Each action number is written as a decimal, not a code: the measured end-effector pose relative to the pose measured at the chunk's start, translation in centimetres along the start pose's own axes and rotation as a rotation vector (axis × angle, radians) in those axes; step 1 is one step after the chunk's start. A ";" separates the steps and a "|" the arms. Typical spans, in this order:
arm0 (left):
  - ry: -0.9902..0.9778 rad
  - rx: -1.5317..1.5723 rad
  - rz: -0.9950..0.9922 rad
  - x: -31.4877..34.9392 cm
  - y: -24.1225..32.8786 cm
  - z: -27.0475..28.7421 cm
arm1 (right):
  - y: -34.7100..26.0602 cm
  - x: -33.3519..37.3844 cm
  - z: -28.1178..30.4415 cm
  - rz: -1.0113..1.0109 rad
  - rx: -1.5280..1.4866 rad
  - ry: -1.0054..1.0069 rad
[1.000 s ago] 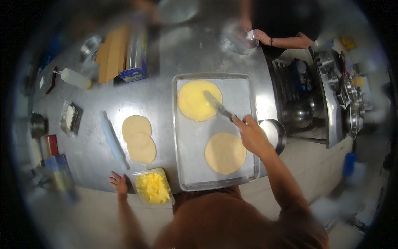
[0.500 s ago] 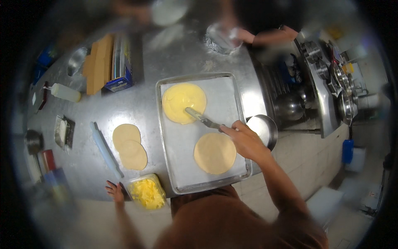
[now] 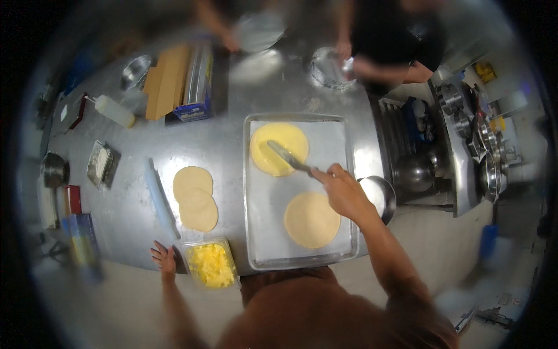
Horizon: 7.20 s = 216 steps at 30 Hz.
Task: The person spreads a yellow filling onto two round dough discs on a metal tray using a spatula, then places additional dough discs on top to form two layered pies. The tray is carried to a storage shelf and placed among other baked goods.
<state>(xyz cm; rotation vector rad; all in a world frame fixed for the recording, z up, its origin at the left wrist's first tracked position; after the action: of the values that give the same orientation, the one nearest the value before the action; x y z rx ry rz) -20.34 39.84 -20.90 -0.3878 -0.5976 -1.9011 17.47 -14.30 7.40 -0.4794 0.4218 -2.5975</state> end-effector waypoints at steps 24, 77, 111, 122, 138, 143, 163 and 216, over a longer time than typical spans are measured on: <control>0.003 -0.064 -0.159 -0.9 0.5 -0.3 | 2.2 0.6 0.6 -0.085 -0.078 -0.039; 0.017 0.057 -0.087 -0.2 0.1 -0.1 | 5.3 -0.8 0.8 -0.101 0.133 0.231; -0.053 0.104 0.010 1.7 1.4 1.2 | 7.6 1.9 1.0 -0.095 -0.074 -0.036; -0.051 0.121 0.016 1.4 1.3 1.1 | 9.1 2.0 0.5 0.000 0.107 -0.091; -0.057 0.130 0.020 1.4 1.3 1.1 | 6.6 1.3 3.4 -0.112 0.175 -0.191; -0.038 0.090 0.009 0.2 0.9 0.8 | 5.7 -0.8 2.6 -0.088 0.052 -0.054; -0.032 0.163 -0.037 -0.1 -0.3 0.6 | 9.6 3.6 1.7 -0.263 0.183 0.010; -0.585 0.919 -0.600 16.3 0.8 2.1 | -13.0 20.3 -5.5 -0.176 -0.334 -0.161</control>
<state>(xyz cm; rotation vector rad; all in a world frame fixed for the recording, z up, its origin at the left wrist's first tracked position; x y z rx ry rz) -25.94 28.39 -10.50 -0.1457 -2.0497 -1.7904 -6.66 -12.12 12.53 -0.8671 0.7950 -2.6361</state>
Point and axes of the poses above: each hand's wrist, its own x-axis away from the middle knuckle, its own z-axis out of the back of the hand, y = z × x, the point moved 1 cm from there along -x, towards the middle knuckle
